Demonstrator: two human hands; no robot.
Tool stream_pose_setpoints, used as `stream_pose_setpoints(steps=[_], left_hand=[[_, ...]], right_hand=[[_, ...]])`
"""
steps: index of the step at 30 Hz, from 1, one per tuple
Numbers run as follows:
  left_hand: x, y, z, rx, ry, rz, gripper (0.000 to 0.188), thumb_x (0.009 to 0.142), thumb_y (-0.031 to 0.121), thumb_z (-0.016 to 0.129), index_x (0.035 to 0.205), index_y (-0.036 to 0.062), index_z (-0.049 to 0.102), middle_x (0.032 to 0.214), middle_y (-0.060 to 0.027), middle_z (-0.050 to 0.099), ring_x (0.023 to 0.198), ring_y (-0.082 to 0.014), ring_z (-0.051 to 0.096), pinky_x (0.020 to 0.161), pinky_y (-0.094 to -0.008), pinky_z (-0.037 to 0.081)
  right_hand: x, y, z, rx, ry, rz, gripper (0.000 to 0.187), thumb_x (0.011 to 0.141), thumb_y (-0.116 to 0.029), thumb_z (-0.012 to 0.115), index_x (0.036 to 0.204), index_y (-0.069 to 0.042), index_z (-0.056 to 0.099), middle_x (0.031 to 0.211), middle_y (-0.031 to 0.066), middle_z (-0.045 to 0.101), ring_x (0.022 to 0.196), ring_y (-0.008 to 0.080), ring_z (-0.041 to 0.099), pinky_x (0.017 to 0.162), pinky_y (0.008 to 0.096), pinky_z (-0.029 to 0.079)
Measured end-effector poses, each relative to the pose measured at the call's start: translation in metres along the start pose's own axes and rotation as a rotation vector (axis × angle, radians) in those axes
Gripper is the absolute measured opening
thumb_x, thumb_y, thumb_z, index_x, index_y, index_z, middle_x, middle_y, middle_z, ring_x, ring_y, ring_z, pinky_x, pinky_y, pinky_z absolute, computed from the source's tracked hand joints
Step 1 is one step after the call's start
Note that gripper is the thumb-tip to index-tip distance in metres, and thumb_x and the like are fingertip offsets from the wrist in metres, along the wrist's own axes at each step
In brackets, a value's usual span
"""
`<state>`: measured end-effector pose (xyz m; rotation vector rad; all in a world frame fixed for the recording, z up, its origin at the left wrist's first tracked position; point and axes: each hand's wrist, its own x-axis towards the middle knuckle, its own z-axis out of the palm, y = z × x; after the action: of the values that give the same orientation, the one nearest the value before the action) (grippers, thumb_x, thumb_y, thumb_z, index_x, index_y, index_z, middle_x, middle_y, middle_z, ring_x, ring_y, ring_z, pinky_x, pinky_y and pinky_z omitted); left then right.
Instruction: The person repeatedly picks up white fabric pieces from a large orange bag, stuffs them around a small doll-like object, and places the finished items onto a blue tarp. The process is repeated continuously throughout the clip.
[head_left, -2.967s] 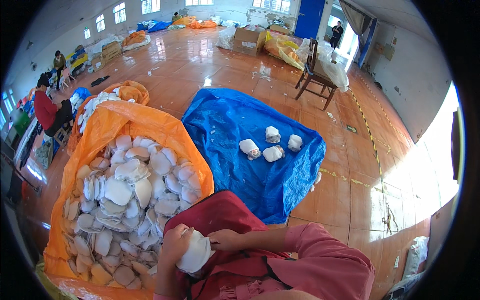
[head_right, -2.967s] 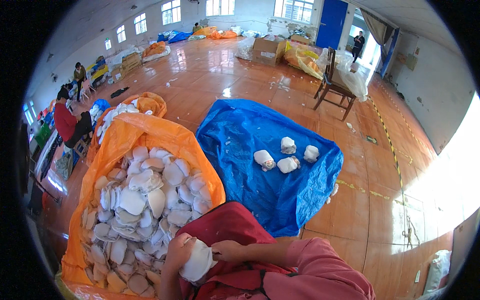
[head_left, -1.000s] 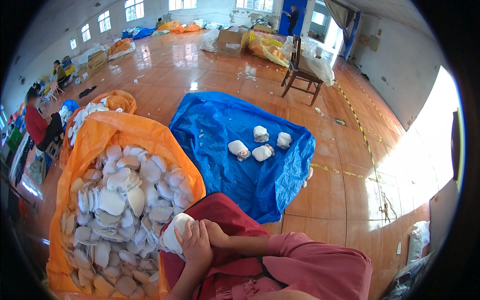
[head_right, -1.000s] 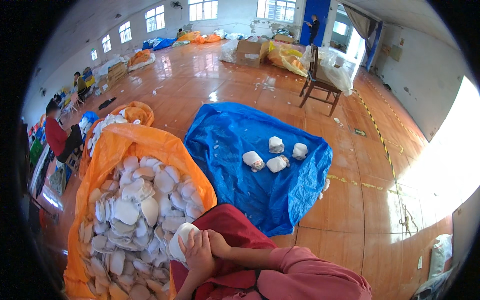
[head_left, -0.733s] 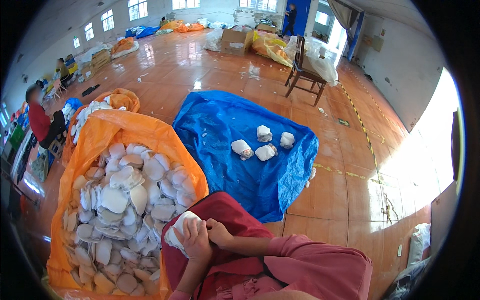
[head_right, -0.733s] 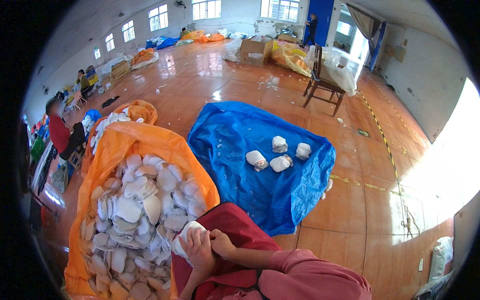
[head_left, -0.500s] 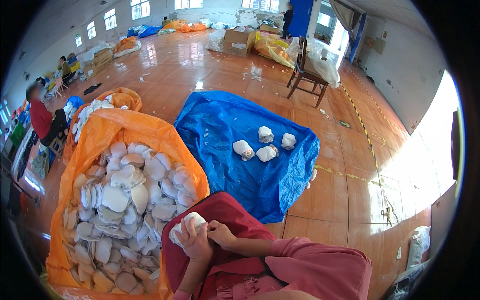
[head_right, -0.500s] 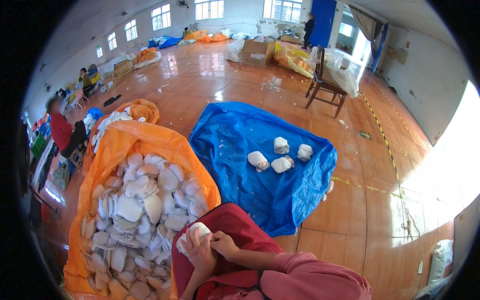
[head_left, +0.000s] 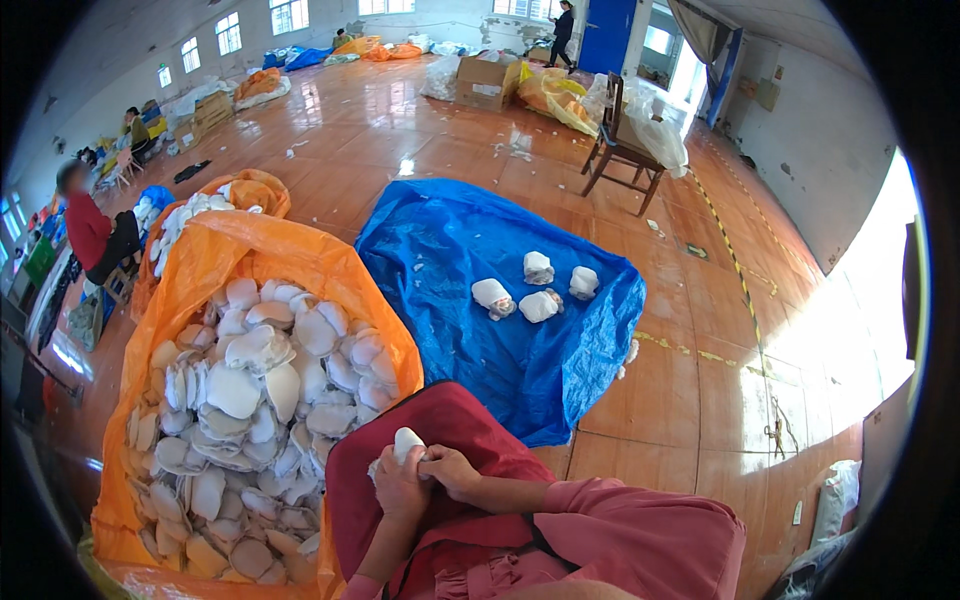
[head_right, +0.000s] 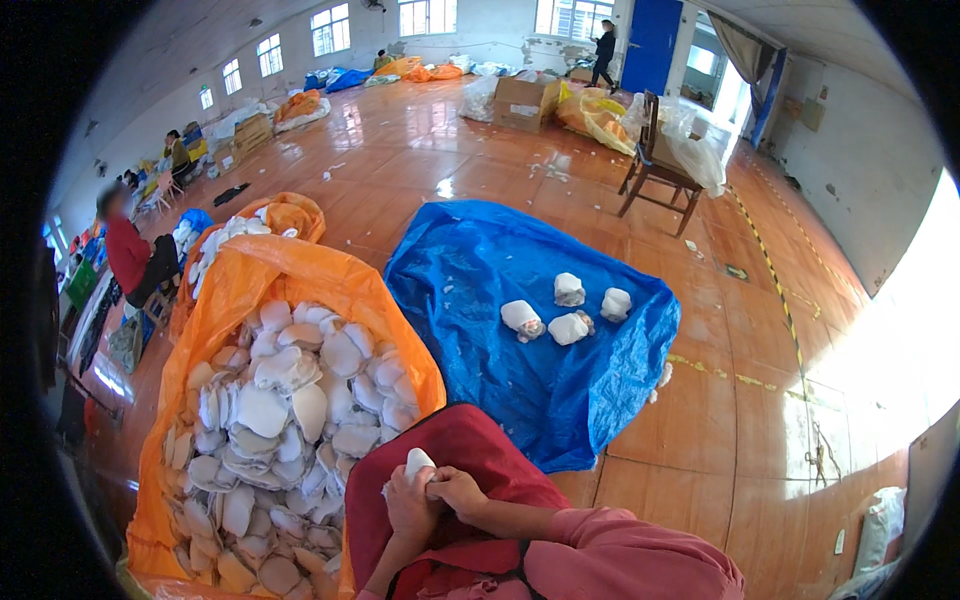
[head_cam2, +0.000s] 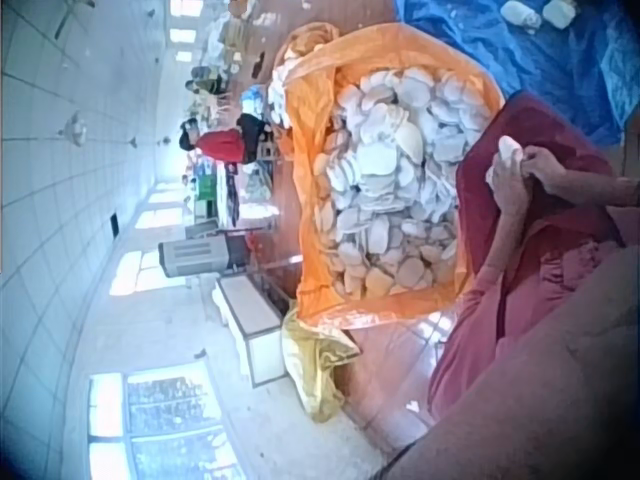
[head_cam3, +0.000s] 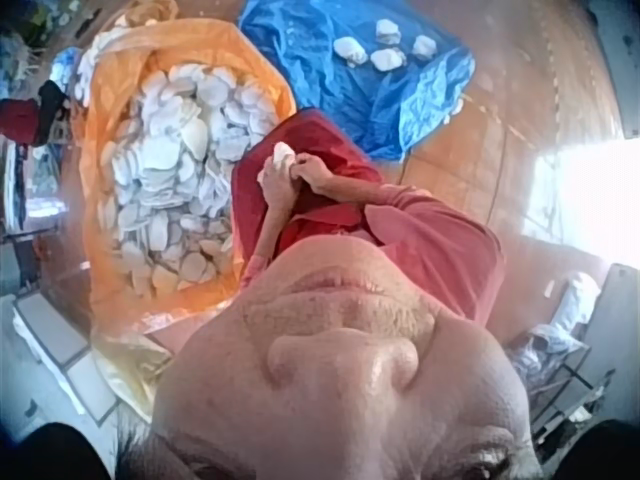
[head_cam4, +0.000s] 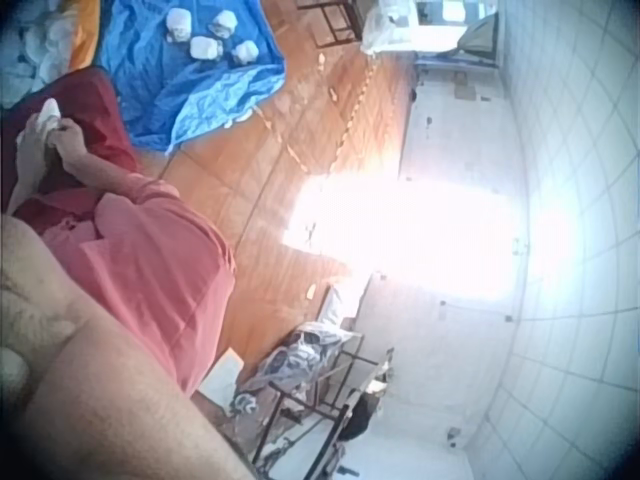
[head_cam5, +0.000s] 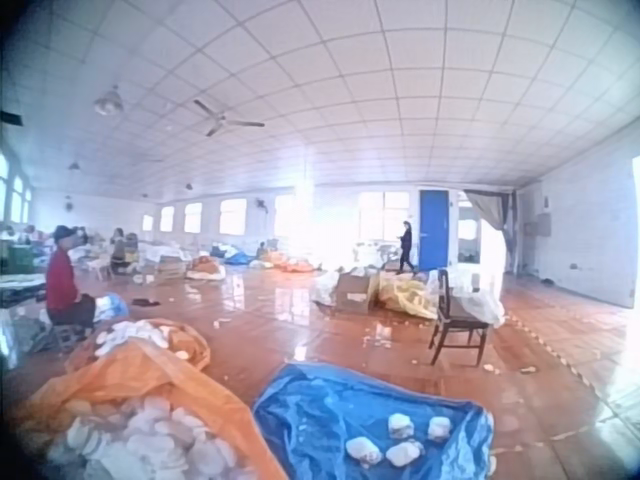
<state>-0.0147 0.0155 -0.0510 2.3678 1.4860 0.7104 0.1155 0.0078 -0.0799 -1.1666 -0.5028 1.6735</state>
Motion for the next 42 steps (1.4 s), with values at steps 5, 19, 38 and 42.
stream_pose_setpoints(steps=[5,19,38,42], left_hand=[[0.001,0.013,-0.021,0.110,0.034,0.204,0.051,0.074,0.034,0.073,0.118,0.0143,0.057,0.131,-0.0234,0.046,0.123,-0.0428,0.047,0.101,-0.0586,0.037],[0.024,-0.015,-0.004,-0.018,-0.099,0.559,0.037,0.086,0.021,0.054,0.117,0.0012,0.054,0.112,-0.0150,0.059,0.114,-0.0319,0.056,0.106,-0.0513,0.038],[0.086,0.019,0.013,0.057,-0.062,0.352,0.055,0.072,0.048,0.075,0.101,0.0053,0.054,0.085,-0.0110,0.060,0.078,-0.0296,0.062,0.070,-0.0397,0.050],[0.086,0.018,0.032,0.114,-0.086,0.342,0.062,0.072,0.047,0.076,0.113,0.0059,0.054,0.082,-0.0093,0.060,0.074,-0.0272,0.062,0.065,-0.0398,0.051]], right_hand=[[-0.005,-0.016,-0.016,-0.269,-0.162,0.024,0.010,0.080,-0.005,0.068,0.084,-0.007,0.059,0.077,-0.0013,0.058,0.070,0.0095,0.055,0.064,0.0245,0.045],[-0.010,-0.026,-0.042,-0.506,-0.118,-0.130,0.014,0.076,-0.003,0.070,0.078,-0.007,0.057,0.076,-0.0025,0.053,0.072,0.0091,0.051,0.065,0.0264,0.043],[0.026,-0.131,-0.062,-1.223,-0.190,-0.620,0.025,0.071,-0.019,0.074,0.077,-0.001,0.059,0.072,0.0137,0.056,0.067,0.0251,0.054,0.060,0.0378,0.043],[0.032,-0.126,-0.077,-1.306,-0.188,-0.573,0.028,0.075,-0.028,0.073,0.082,-0.002,0.066,0.077,0.0191,0.063,0.073,0.0340,0.061,0.064,0.0430,0.046]])
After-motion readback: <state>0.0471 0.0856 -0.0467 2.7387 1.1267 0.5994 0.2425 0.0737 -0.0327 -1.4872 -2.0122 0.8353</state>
